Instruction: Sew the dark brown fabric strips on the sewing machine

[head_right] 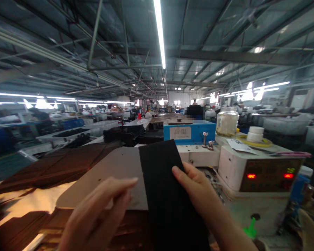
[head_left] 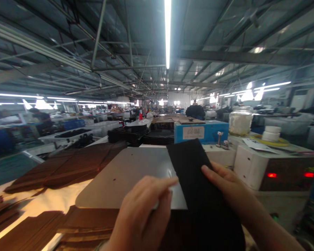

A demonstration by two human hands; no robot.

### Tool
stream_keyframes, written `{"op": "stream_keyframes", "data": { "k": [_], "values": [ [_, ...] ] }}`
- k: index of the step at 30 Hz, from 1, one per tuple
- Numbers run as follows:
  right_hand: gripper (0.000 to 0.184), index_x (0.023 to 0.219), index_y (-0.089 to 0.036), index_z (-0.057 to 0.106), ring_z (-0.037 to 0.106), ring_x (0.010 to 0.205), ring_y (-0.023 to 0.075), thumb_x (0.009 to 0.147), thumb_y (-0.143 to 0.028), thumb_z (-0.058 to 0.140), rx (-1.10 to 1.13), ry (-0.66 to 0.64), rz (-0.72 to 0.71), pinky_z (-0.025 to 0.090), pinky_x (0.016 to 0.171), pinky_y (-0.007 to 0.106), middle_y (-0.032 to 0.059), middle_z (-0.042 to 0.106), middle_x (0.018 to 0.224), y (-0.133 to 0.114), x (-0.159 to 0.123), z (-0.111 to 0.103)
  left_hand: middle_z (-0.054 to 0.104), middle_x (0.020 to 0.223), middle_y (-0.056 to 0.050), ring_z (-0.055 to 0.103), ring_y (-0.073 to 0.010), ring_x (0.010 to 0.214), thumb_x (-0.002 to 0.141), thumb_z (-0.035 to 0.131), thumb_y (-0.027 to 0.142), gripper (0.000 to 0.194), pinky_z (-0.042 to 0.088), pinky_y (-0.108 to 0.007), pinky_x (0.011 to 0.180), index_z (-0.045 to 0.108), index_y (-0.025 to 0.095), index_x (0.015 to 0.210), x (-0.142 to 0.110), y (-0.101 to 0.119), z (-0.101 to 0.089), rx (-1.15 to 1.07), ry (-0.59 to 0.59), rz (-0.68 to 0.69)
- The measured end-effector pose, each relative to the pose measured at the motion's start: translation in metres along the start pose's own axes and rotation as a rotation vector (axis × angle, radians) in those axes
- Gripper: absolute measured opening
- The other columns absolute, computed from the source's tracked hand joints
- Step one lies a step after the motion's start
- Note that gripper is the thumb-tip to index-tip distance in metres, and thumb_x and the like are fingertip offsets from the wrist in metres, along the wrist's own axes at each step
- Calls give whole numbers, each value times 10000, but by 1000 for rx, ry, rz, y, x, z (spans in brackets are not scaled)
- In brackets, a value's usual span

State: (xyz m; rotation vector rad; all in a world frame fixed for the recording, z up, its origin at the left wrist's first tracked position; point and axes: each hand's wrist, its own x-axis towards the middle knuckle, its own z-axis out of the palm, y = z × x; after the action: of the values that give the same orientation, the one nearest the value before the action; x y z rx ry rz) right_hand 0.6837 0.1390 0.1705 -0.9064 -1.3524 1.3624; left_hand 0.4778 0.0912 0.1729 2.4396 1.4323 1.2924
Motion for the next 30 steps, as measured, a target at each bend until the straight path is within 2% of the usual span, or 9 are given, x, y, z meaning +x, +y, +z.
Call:
{"op": "stream_keyframes", "data": {
  "k": [1,2,6,10,12,15,19,26,30],
  "values": [
    [422,1031,-176,577,616,677,163,728,-469,554,-56,-21,-9,494,649,298,22,662,791,12,8,-4,626,810,-32,576,-206,755,813,383,339,356,494,-360,659,511,367,1144,15,-13,9,-55,59,-52],
    [405,988,-158,589,610,700,169,738,-472,540,-106,-57,-22,485,659,296,22,656,783,27,17,-8,625,860,-40,570,-196,791,815,396,334,337,483,-335,682,537,306,1121,28,-27,21,-99,59,-106],
    [305,771,-149,586,564,664,151,756,-446,519,-368,-84,-69,436,577,245,-7,609,684,81,39,-17,580,1070,-93,533,-209,963,764,486,323,374,430,-306,823,550,161,1095,63,-70,75,-291,-116,-255],
    [242,751,-157,564,550,643,138,784,-383,486,-469,-73,-88,413,547,229,-14,597,690,90,40,-19,637,926,-91,585,-215,830,741,510,412,376,455,-302,712,606,131,972,71,-86,115,-579,-397,-403],
    [218,817,-155,572,581,723,161,780,-354,491,-453,-74,-91,444,622,253,7,628,768,86,40,-19,648,824,-79,590,-203,727,715,530,426,364,453,-295,642,622,117,885,72,-89,126,-693,-458,-456],
    [296,1000,-138,551,592,894,191,770,-318,500,-422,-38,-75,448,791,306,64,643,959,84,46,-18,642,781,-63,573,-183,683,683,565,420,351,437,-276,612,623,116,847,71,-92,135,-742,-422,-470],
    [441,1154,-115,502,512,1078,218,772,-335,496,-562,79,-91,380,930,365,115,561,1170,93,55,-17,620,736,-38,546,-157,664,665,590,394,314,415,-247,602,624,121,816,70,-92,135,-725,-381,-433],
    [453,1215,-156,474,477,1126,200,812,-359,433,-698,67,-208,361,968,362,84,528,1222,101,54,-19,581,672,-3,520,-147,676,727,488,364,261,398,-232,632,616,138,709,70,-85,130,-690,-328,-456],
    [415,1218,-168,472,473,1132,188,843,-327,395,-805,104,-307,360,976,361,75,530,1221,100,50,-18,560,647,4,500,-135,650,711,505,351,235,383,-222,608,604,140,681,70,-85,130,-743,-319,-487]
  ]
}}
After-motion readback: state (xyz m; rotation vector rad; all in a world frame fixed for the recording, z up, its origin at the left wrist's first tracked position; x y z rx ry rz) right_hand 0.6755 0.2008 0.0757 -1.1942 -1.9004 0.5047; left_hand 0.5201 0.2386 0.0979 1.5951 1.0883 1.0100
